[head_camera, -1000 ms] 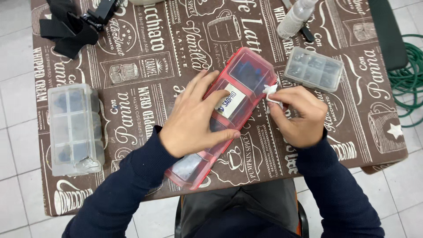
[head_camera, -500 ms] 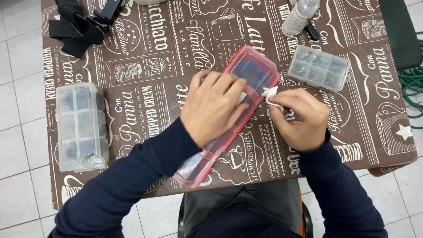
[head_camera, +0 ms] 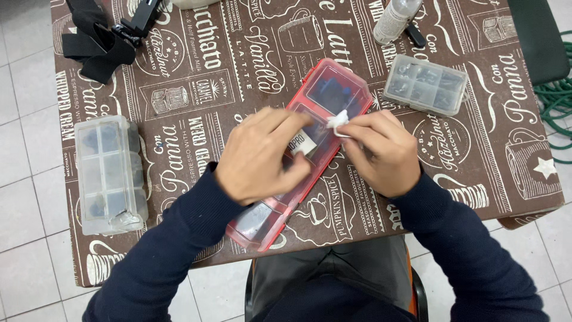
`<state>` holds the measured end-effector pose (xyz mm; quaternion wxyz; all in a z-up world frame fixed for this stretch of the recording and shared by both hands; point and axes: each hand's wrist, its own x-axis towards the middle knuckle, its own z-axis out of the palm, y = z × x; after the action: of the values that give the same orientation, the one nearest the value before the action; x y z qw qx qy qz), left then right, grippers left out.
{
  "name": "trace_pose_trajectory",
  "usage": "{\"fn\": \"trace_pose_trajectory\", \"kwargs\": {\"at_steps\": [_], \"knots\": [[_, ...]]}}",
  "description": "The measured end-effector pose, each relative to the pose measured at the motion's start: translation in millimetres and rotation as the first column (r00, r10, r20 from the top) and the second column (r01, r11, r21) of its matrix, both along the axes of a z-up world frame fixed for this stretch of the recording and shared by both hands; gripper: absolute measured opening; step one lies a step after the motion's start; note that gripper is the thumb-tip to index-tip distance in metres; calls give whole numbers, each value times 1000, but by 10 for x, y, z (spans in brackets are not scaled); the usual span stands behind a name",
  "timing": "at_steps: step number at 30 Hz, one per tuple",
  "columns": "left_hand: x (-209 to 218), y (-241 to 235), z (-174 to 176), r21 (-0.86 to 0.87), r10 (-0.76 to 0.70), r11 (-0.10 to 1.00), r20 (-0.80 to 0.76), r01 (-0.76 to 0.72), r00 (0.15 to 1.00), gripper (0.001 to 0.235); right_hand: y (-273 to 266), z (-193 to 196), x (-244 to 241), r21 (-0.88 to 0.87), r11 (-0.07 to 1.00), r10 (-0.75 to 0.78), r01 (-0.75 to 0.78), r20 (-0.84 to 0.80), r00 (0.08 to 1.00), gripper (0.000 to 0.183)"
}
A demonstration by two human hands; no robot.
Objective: The person wipes the inside and outside of a red multi-compartment plastic tackle box using a white cloth. They spray liquid onto the cloth from a clear spray bottle and continue wiping the lid and compartments. The person then closes the box and wipes its exterior before opening it again to wipe the interior compartments.
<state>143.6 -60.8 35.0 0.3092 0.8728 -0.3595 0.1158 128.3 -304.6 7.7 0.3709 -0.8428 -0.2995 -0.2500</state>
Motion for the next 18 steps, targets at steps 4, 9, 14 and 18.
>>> {"fn": "trace_pose_trajectory", "kwargs": {"at_steps": [4, 9, 14, 18], "knots": [[-165, 153, 35, -80, -16, 997, 6, 17, 1000, 42, 183, 130, 297, -140, 988, 77, -61, 106, 991, 11], [-239, 332, -125, -243, -53, 967, 82, 71, 995, 40, 422, -44, 689, -384, 899, 249, -210, 55, 967, 10], [-223, 373, -128, -232, -79, 969, 55, 90, 995, 44, 249, 174, 257, -399, 868, 258, -296, -148, 955, 13], [-196, 357, -157, -215, -164, 964, -17, 156, 986, 37, 217, 150, 396, -472, 851, 200, -231, -116, 973, 11]]}}
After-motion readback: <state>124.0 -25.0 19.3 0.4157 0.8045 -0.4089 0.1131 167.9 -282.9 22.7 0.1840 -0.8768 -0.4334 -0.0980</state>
